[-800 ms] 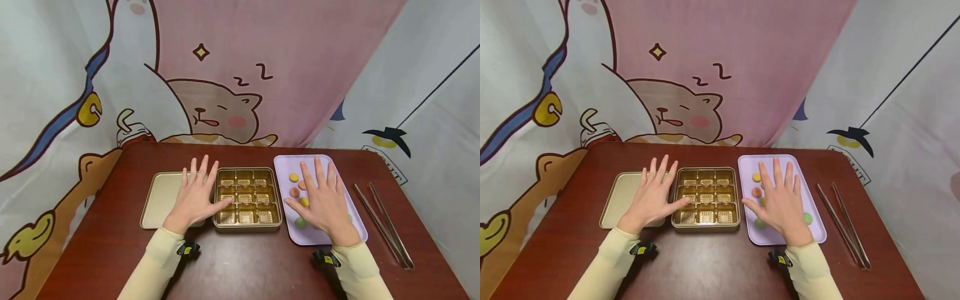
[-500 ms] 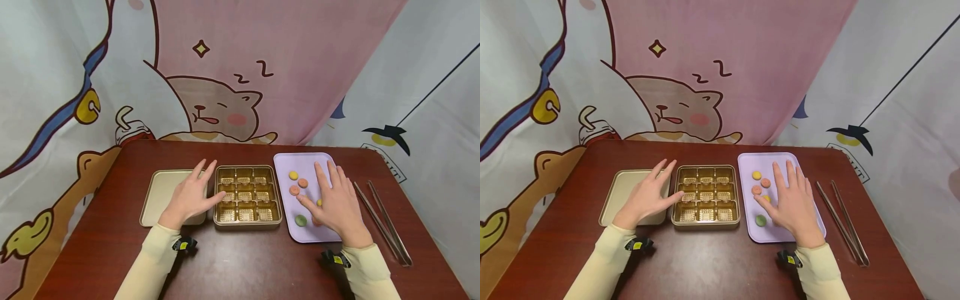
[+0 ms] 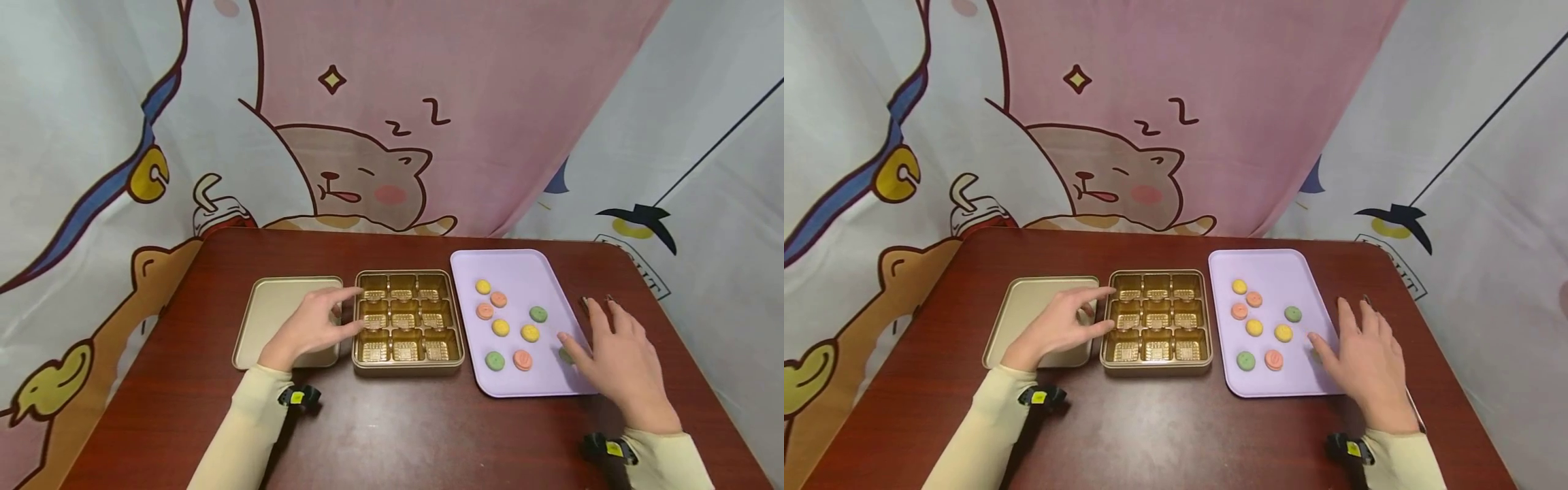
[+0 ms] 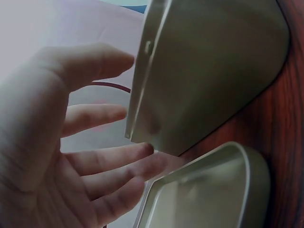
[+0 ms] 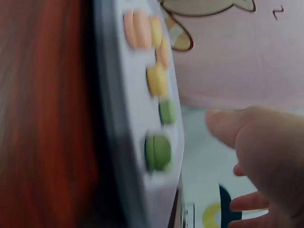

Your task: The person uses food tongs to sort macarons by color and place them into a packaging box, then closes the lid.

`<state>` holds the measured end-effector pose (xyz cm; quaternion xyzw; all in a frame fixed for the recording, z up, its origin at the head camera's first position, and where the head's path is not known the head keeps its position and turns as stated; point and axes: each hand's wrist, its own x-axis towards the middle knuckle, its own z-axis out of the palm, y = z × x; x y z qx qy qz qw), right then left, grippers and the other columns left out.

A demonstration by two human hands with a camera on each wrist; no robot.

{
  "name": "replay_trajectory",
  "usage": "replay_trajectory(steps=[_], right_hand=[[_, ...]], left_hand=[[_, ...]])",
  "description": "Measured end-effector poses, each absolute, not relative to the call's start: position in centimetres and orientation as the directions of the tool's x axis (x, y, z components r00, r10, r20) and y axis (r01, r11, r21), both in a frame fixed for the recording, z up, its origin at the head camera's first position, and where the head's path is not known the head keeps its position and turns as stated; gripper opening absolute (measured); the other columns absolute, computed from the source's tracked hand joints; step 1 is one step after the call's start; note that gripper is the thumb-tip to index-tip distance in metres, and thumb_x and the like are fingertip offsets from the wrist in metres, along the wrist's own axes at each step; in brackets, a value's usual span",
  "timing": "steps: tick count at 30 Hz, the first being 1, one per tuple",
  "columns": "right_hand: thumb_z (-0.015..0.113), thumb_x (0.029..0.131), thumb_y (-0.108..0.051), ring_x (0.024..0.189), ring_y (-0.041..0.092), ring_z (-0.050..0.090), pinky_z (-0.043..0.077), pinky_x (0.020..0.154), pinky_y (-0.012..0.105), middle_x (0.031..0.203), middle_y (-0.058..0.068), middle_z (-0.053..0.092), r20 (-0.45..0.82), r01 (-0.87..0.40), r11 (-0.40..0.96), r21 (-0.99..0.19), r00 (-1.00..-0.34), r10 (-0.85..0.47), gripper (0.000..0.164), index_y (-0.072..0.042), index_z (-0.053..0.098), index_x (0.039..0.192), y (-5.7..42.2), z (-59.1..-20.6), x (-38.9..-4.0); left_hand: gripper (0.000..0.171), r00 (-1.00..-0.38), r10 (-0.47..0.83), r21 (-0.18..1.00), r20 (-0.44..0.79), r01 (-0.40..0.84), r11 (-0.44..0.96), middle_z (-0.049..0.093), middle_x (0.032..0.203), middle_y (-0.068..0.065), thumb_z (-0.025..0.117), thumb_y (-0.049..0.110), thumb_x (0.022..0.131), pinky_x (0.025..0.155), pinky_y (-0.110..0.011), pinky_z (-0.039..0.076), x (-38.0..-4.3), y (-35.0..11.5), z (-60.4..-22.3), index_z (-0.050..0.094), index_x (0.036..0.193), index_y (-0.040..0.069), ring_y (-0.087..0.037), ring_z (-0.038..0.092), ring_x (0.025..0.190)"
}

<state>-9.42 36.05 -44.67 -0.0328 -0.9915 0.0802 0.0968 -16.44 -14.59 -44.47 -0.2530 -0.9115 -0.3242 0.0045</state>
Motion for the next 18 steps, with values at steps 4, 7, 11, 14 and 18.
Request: replay_trajectory(steps=[4,7,11,14,18], right_hand=[[0.077,0.092,-0.037,0.126,0.069,0.034,0.04,0.094,0.087,0.144,0.049,0.031,0.088,0.132,0.981,-0.141,-0.986,0.145,0.091,0.015,0.034,0.152,38.5,-44.9,-8.4],[0.077,0.093,-0.04,0.117,0.068,0.038,0.045,0.086,0.085,0.136,0.05,0.033,-0.003,0.181,0.976,-0.122,-0.983,0.182,0.092,0.021,0.035,0.148,40.0,-44.8,-7.7],[0.073,0.093,-0.054,0.105,0.065,0.044,0.051,0.077,0.08,0.124,0.051,0.036,-0.119,0.211,0.973,-0.09,-0.973,0.2,0.098,0.025,0.038,0.14,41.5,-44.9,-7.1],[0.068,0.094,-0.062,0.096,0.062,0.05,0.054,0.071,0.076,0.115,0.051,0.04,-0.179,0.214,0.975,-0.064,-0.963,0.2,0.099,0.027,0.043,0.131,42.2,-44.8,-7.0],[0.067,0.098,-0.056,0.091,0.061,0.053,0.054,0.068,0.074,0.107,0.05,0.045,-0.182,0.201,0.978,-0.062,-0.965,0.187,0.091,0.028,0.045,0.123,42.8,-44.8,-6.7]], left_hand=[[0.066,-0.869,0.485,0.657,0.102,0.424,0.623,0.07,0.122,-0.011,0.083,0.031,0.088,0.077,-0.03,0.063,-16.4,-14.7,-44.6,0.061,0.146,0.008,-0.021,0.073,0.088],[0.07,-0.867,0.496,0.708,0.052,0.382,0.594,0.066,0.13,-0.014,0.084,0.026,0.088,0.077,-0.026,0.063,-16.4,-14.7,-44.5,0.058,0.15,0.007,-0.016,0.073,0.087],[0.073,-0.868,0.496,0.759,0.013,0.331,0.561,0.061,0.139,-0.018,0.084,0.021,0.088,0.075,-0.023,0.063,-16.4,-14.8,-44.4,0.053,0.153,0.006,-0.012,0.074,0.086],[0.073,-0.867,0.498,0.784,-0.002,0.308,0.539,0.058,0.142,-0.019,0.083,0.018,0.089,0.076,-0.023,0.064,-16.3,-14.8,-44.4,0.052,0.154,0.006,-0.014,0.075,0.087],[0.075,-0.866,0.5,0.804,-0.019,0.284,0.522,0.055,0.146,-0.02,0.082,0.017,0.09,0.078,-0.022,0.064,-16.4,-14.9,-44.6,0.049,0.156,0.007,-0.015,0.075,0.09]])
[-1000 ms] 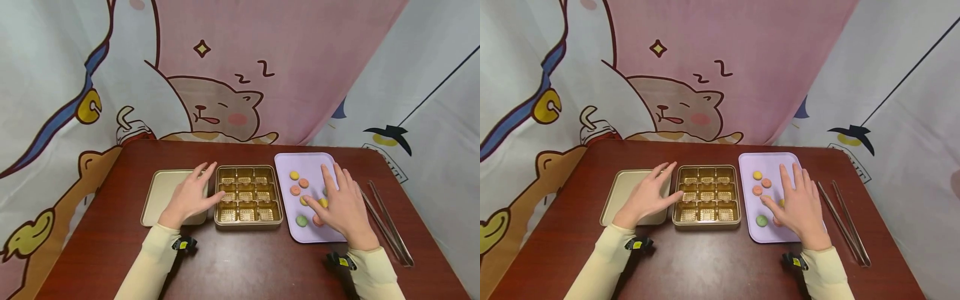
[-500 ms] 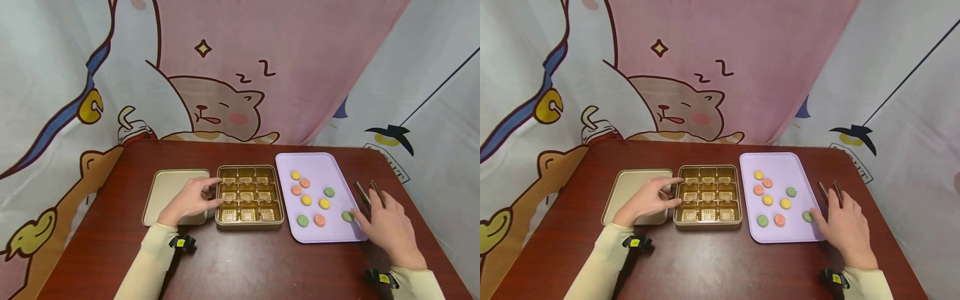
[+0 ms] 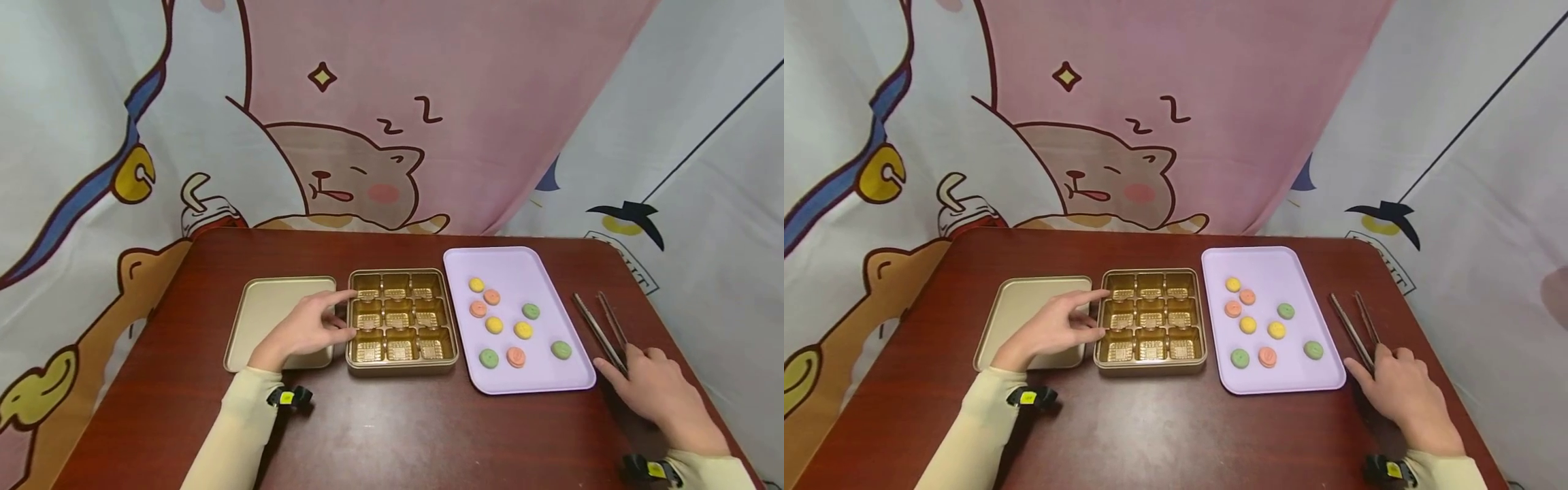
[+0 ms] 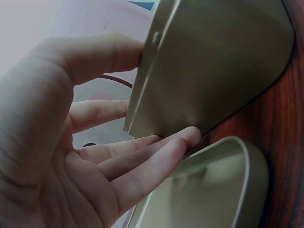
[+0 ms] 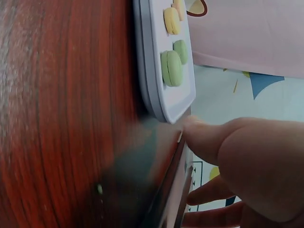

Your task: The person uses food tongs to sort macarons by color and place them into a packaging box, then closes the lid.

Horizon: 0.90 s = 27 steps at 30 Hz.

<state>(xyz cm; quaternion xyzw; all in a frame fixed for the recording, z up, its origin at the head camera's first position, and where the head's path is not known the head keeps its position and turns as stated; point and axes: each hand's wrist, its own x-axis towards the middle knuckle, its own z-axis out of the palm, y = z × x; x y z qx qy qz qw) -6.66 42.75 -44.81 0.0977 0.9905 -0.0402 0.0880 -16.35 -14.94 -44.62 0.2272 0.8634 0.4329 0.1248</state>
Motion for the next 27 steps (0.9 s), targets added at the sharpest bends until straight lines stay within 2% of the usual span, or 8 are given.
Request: replay_trajectory(steps=[4,7,11,14,20,27], right_hand=[[0.068,0.099,-0.046,0.096,0.064,0.053,0.052,0.073,0.077,0.111,0.051,0.044,-0.185,0.209,0.976,-0.062,-0.963,0.194,0.084,0.028,0.041,0.129,43.2,-44.6,-6.4],[0.071,0.097,-0.046,0.094,0.058,0.056,0.053,0.075,0.075,0.105,0.047,0.048,-0.23,0.225,0.973,-0.051,-0.951,0.208,0.084,0.028,0.042,0.125,43.5,-44.5,-6.1],[0.074,0.095,-0.045,0.078,0.045,0.058,0.055,0.067,0.066,0.086,0.032,0.052,-0.249,0.225,0.972,-0.062,-0.947,0.203,0.073,0.022,0.048,0.105,43.9,-44.7,-5.6],[0.073,0.096,-0.042,0.072,0.039,0.057,0.054,0.06,0.06,0.081,0.027,0.051,-0.223,0.225,0.971,-0.078,-0.953,0.203,0.064,0.018,0.049,0.096,43.9,-45.0,-5.5],[0.07,0.1,-0.034,0.067,0.034,0.054,0.051,0.055,0.048,0.076,0.022,0.051,-0.223,0.284,0.953,-0.108,-0.941,0.255,0.052,0.012,0.049,0.089,43.7,-45.4,-5.9],[0.062,0.103,-0.024,0.063,0.033,0.052,0.049,0.054,0.049,0.07,0.022,0.049,-0.174,0.272,0.953,-0.137,-0.953,0.247,0.044,0.01,0.047,0.079,43.9,-45.9,-5.8]], left_hand=[[0.076,-0.869,0.495,0.8,-0.014,0.287,0.526,0.054,0.146,-0.02,0.082,0.017,0.09,0.079,-0.021,0.063,-16.2,-15.2,-44.7,0.048,0.157,0.007,-0.016,0.075,0.091],[0.076,-0.868,0.497,0.793,0.0,0.302,0.528,0.056,0.143,-0.02,0.082,0.017,0.09,0.078,-0.021,0.064,-16.2,-15.3,-44.7,0.048,0.157,0.006,-0.016,0.075,0.09],[0.076,-0.862,0.506,0.796,0.007,0.311,0.519,0.056,0.142,-0.021,0.082,0.018,0.09,0.078,-0.02,0.063,-16.3,-15.1,-44.8,0.048,0.156,0.005,-0.016,0.075,0.09],[0.076,-0.86,0.511,0.802,0.008,0.31,0.51,0.056,0.142,-0.021,0.082,0.018,0.09,0.078,-0.02,0.063,-16.3,-15.1,-44.7,0.048,0.156,0.004,-0.017,0.075,0.09],[0.076,-0.859,0.511,0.794,0.01,0.318,0.519,0.056,0.142,-0.021,0.082,0.019,0.09,0.078,-0.019,0.063,-16.3,-15.1,-44.7,0.047,0.157,0.005,-0.016,0.075,0.09],[0.076,-0.859,0.512,0.787,0.021,0.329,0.521,0.058,0.141,-0.02,0.082,0.019,0.09,0.077,-0.019,0.063,-16.2,-15.1,-44.8,0.049,0.156,0.006,-0.015,0.074,0.089]])
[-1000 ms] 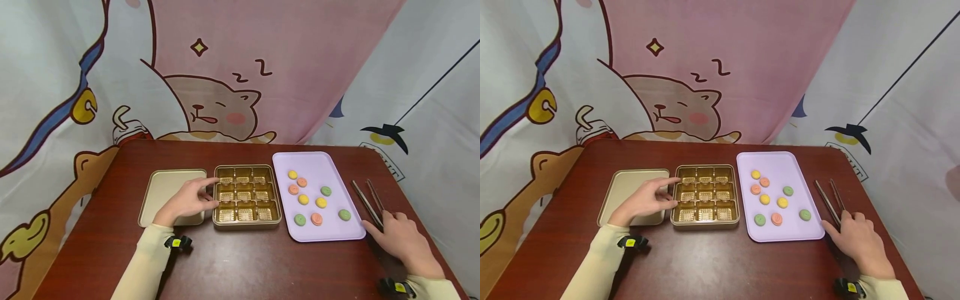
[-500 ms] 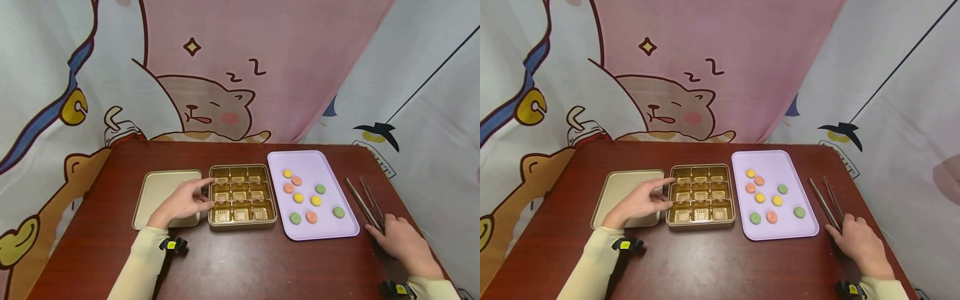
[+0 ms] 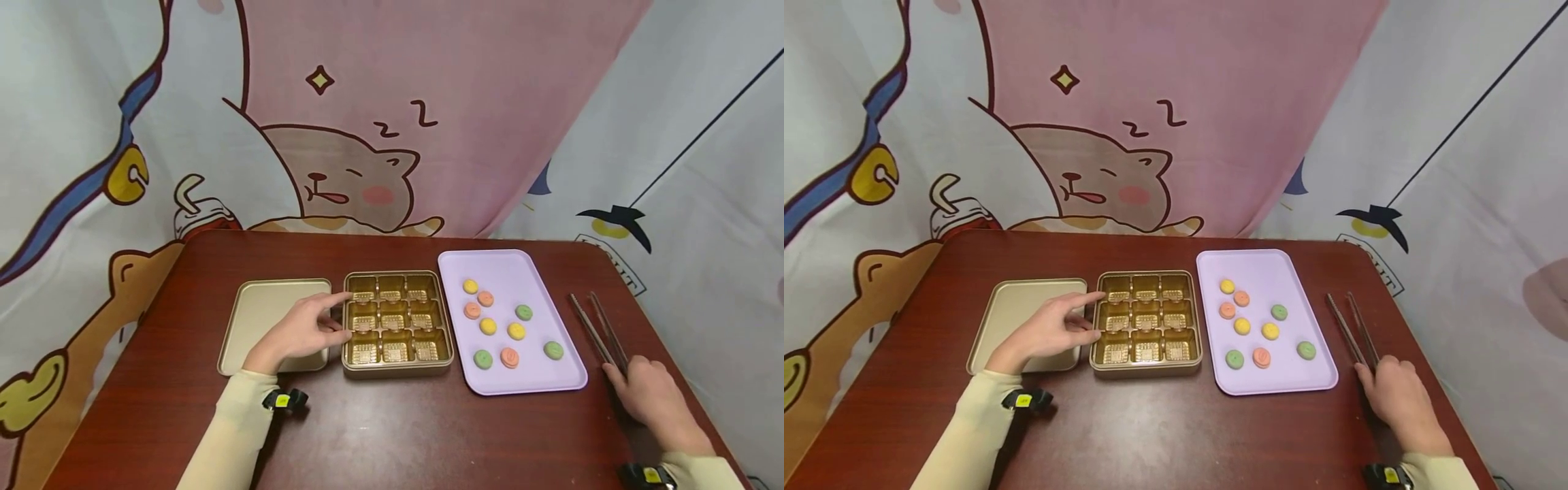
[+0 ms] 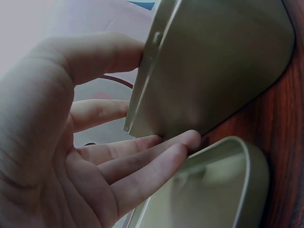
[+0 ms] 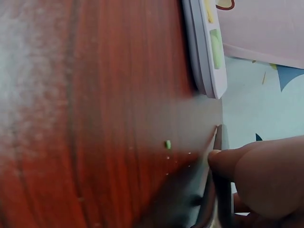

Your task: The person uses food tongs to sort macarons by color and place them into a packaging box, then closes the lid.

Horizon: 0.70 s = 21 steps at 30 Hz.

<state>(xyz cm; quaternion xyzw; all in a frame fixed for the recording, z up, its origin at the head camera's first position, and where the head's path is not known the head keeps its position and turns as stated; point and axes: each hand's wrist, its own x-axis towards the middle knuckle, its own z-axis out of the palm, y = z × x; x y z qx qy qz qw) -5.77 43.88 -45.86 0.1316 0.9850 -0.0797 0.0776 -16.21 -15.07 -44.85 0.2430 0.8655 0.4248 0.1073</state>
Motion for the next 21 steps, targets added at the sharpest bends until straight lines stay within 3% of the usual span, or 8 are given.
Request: replay_trajectory(steps=[8,15,21], right_hand=[[0.05,0.108,-0.019,0.083,0.055,0.054,0.05,0.071,0.068,0.085,0.041,0.047,-0.105,0.304,0.941,-0.148,-0.951,0.291,0.046,0.023,0.043,0.091,44.0,-46.4,-5.1],[0.047,0.11,-0.02,0.065,0.041,0.054,0.049,0.053,0.053,0.075,0.029,0.046,-0.083,0.371,0.904,-0.213,-0.929,0.362,0.043,0.02,0.034,0.101,43.5,-45.8,-4.4],[0.045,0.111,-0.024,0.062,0.037,0.053,0.046,0.048,0.047,0.074,0.028,0.048,-0.082,0.383,0.888,-0.254,-0.924,0.374,0.048,0.021,0.029,0.115,42.9,-45.3,-3.9]], left_hand=[[0.075,-0.861,0.508,0.784,0.025,0.332,0.525,0.058,0.141,-0.021,0.083,0.018,0.089,0.077,-0.02,0.063,-16.1,-15.1,-44.8,0.049,0.156,0.006,-0.014,0.075,0.088],[0.076,-0.86,0.51,0.784,0.017,0.328,0.527,0.057,0.142,-0.021,0.082,0.019,0.09,0.078,-0.021,0.063,-16.1,-15.1,-44.7,0.048,0.157,0.006,-0.014,0.075,0.089],[0.077,-0.859,0.512,0.784,0.013,0.326,0.528,0.057,0.143,-0.021,0.082,0.02,0.09,0.078,-0.021,0.063,-16.2,-15.1,-44.8,0.048,0.157,0.006,-0.013,0.074,0.088]])
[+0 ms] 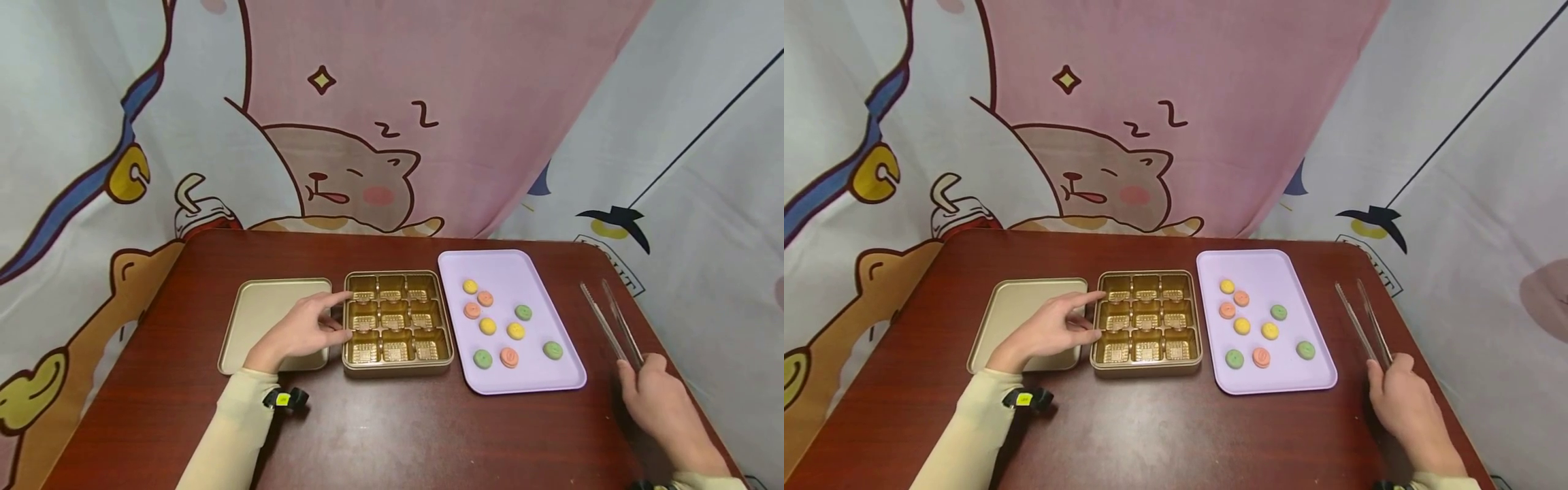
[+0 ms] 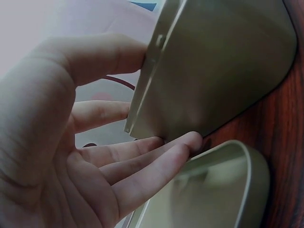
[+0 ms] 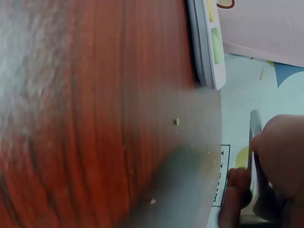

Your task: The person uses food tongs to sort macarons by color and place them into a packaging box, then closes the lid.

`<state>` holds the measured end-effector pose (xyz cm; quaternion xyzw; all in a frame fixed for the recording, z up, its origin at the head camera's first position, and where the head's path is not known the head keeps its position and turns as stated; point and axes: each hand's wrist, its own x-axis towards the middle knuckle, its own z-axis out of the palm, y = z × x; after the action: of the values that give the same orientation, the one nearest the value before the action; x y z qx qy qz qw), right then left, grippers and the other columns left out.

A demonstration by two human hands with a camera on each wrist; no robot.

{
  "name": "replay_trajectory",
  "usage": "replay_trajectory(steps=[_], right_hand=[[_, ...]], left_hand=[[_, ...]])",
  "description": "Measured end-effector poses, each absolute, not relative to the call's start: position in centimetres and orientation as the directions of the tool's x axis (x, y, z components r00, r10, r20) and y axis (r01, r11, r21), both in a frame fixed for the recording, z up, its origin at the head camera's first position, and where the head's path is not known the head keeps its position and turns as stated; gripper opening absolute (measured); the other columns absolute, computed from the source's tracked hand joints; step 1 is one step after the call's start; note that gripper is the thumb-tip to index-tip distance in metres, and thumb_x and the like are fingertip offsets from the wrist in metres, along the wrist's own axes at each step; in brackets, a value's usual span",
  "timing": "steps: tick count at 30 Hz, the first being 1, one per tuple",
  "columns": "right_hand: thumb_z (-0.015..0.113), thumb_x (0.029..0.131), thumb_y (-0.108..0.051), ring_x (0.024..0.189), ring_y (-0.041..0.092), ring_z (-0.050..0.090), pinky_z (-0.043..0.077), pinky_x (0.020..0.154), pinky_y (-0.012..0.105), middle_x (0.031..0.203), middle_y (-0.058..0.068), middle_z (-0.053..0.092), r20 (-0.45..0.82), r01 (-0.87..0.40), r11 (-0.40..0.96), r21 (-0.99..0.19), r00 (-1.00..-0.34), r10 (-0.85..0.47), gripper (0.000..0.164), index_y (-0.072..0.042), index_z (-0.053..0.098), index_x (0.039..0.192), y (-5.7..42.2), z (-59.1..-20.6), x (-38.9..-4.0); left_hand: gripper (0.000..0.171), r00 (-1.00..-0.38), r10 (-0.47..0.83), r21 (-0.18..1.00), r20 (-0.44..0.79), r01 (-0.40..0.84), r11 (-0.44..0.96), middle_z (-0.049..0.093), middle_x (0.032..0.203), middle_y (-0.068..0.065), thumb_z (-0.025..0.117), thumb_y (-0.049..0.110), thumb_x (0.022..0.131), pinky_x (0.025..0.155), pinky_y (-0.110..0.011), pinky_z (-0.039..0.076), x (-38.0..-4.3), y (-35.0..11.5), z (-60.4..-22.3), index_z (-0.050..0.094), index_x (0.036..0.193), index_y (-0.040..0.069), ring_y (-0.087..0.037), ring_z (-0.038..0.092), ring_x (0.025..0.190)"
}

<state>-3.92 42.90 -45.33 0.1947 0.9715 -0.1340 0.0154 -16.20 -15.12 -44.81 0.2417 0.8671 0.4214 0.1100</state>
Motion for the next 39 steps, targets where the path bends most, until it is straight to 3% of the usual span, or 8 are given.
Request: replay_trajectory(steps=[3,9,15,20,24,31,39], right_hand=[[0.045,0.111,-0.027,0.061,0.036,0.052,0.045,0.047,0.044,0.074,0.028,0.049,-0.053,0.354,0.895,-0.271,-0.934,0.353,0.05,0.021,0.031,0.116,42.6,-45.1,-3.9],[0.05,0.11,-0.036,0.063,0.039,0.057,0.049,0.049,0.053,0.077,0.031,0.056,0.023,0.263,0.92,-0.29,-0.959,0.282,0.057,0.019,0.038,0.118,42.3,-44.8,-4.0],[0.056,0.107,-0.046,0.069,0.042,0.061,0.052,0.054,0.059,0.083,0.028,0.063,0.019,0.192,0.941,-0.28,-0.978,0.206,0.06,0.01,0.046,0.125,41.7,-44.4,-4.1],[0.054,0.106,-0.055,0.068,0.031,0.058,0.05,0.052,0.045,0.082,0.021,0.062,-0.076,0.177,0.954,-0.243,-0.984,0.163,0.065,0.007,0.049,0.122,41.4,-44.0,-4.3],[0.053,0.106,-0.056,0.065,0.025,0.052,0.041,0.051,0.035,0.073,0.009,0.054,-0.134,0.159,0.963,-0.219,-0.982,0.132,0.062,0.004,0.05,0.116,41.2,-44.1,-4.2],[0.054,0.107,-0.053,0.061,0.02,0.048,0.036,0.049,0.032,0.066,0.004,0.043,-0.136,0.096,0.974,-0.206,-0.988,0.068,0.053,-0.002,0.053,0.117,40.8,-44.3,-4.3],[0.054,0.106,-0.056,0.061,0.019,0.049,0.038,0.05,0.033,0.066,0.003,0.046,-0.159,0.084,0.981,-0.172,-0.986,0.057,0.057,-0.001,0.056,0.121,40.6,-44.7,-4.5]], left_hand=[[0.077,-0.859,0.512,0.787,0.008,0.322,0.527,0.057,0.144,-0.021,0.082,0.02,0.09,0.078,-0.022,0.063,-16.2,-15.1,-44.9,0.048,0.157,0.007,-0.013,0.074,0.088],[0.077,-0.861,0.509,0.787,0.0,0.314,0.531,0.057,0.144,-0.022,0.082,0.02,0.09,0.078,-0.022,0.063,-16.1,-15.0,-44.8,0.047,0.158,0.007,-0.013,0.074,0.089],[0.078,-0.862,0.507,0.786,-0.005,0.31,0.535,0.055,0.146,-0.022,0.083,0.02,0.09,0.079,-0.022,0.063,-16.2,-14.9,-44.6,0.047,0.158,0.008,-0.014,0.074,0.09],[0.078,-0.864,0.504,0.784,-0.006,0.309,0.538,0.054,0.147,-0.022,0.083,0.02,0.09,0.079,-0.022,0.063,-16.3,-15.0,-44.4,0.047,0.158,0.008,-0.015,0.074,0.09],[0.078,-0.863,0.506,0.788,-0.011,0.304,0.536,0.053,0.149,-0.024,0.083,0.02,0.09,0.08,-0.023,0.063,-16.3,-15.0,-44.3,0.047,0.158,0.008,-0.015,0.074,0.091],[0.077,-0.861,0.508,0.791,-0.006,0.307,0.53,0.053,0.147,-0.024,0.083,0.02,0.09,0.08,-0.022,0.063,-16.4,-15.1,-44.4,0.047,0.158,0.008,-0.014,0.074,0.091],[0.077,-0.861,0.509,0.796,-0.016,0.297,0.527,0.054,0.147,-0.023,0.083,0.02,0.091,0.08,-0.022,0.063,-16.1,-15.1,-44.5,0.047,0.158,0.008,-0.013,0.073,0.091]])
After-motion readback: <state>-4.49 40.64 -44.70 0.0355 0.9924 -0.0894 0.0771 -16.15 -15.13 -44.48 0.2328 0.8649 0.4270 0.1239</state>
